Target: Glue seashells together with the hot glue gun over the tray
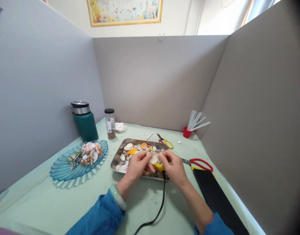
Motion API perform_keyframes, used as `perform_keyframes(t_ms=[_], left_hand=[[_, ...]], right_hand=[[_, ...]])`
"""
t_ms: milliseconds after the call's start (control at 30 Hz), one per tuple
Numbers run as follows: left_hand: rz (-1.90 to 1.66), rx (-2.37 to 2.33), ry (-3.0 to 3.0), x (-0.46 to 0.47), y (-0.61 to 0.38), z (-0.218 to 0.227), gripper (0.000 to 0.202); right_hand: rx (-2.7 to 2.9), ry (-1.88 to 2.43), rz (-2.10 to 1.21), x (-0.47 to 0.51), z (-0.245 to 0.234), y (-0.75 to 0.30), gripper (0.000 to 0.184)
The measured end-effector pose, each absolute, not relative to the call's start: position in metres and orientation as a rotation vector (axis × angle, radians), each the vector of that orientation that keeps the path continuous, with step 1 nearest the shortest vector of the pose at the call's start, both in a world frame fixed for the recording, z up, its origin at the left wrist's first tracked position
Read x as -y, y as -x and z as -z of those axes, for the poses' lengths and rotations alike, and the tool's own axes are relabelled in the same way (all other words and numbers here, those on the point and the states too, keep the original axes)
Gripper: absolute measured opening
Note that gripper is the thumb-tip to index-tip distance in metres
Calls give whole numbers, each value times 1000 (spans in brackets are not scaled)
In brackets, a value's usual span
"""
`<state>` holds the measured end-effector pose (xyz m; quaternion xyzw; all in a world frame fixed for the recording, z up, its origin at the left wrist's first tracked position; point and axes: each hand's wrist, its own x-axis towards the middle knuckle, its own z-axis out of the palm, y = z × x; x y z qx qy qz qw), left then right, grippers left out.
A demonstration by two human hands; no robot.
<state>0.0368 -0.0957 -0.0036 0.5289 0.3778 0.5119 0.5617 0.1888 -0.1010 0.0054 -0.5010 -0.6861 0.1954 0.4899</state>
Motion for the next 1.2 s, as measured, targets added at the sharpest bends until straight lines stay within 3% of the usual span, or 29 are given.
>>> perform_keyframes(t_ms=[1200], left_hand=[[-1234,-850,-1287,94,-35,6,28]], right_hand=[[1630,1222,-462,100,-4,-184,28]])
